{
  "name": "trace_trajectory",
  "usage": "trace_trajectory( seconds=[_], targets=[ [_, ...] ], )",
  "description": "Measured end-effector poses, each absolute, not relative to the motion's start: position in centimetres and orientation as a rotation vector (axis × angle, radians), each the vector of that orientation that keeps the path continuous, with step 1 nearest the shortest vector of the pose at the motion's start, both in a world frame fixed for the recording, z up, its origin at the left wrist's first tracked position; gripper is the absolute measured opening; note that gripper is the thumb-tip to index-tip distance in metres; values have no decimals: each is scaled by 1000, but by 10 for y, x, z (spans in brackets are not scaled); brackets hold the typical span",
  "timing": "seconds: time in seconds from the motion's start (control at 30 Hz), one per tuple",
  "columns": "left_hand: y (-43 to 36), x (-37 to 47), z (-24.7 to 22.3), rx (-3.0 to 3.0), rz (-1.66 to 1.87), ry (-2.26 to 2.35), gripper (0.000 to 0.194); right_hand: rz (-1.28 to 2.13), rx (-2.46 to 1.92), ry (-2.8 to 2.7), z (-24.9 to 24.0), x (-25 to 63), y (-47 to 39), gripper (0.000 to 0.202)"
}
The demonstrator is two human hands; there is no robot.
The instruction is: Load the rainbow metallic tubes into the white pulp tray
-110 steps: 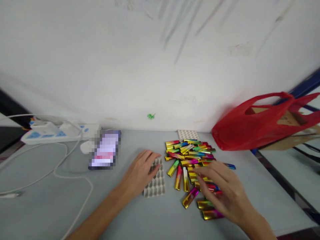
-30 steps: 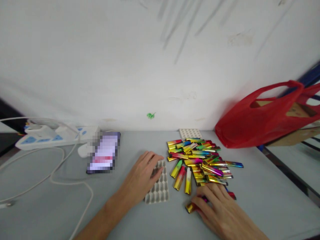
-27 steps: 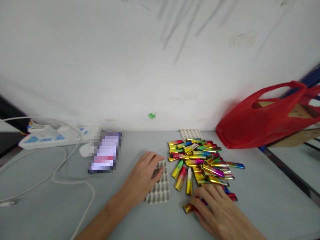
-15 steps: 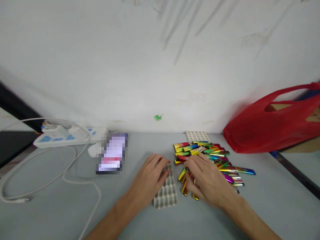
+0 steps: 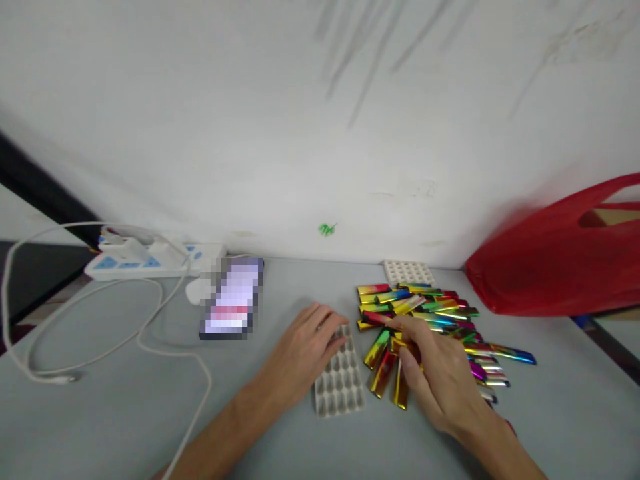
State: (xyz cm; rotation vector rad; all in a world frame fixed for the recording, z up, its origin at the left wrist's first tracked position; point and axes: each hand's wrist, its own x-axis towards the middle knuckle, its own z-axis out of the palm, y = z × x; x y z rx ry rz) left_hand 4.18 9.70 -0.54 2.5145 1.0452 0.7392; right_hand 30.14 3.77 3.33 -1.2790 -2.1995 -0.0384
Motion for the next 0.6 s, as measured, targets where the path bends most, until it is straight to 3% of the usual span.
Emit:
trace_trajectory(
  seconds=[0.37, 0.6],
  targets=[
    [97, 42, -7, 2566, 776, 1026, 29, -21, -1296, -1977, 8, 304, 45, 20],
    [96, 39, -5, 2551, 755, 1005, 21, -146, -1359, -2027, 13, 310, 53, 18]
  ],
)
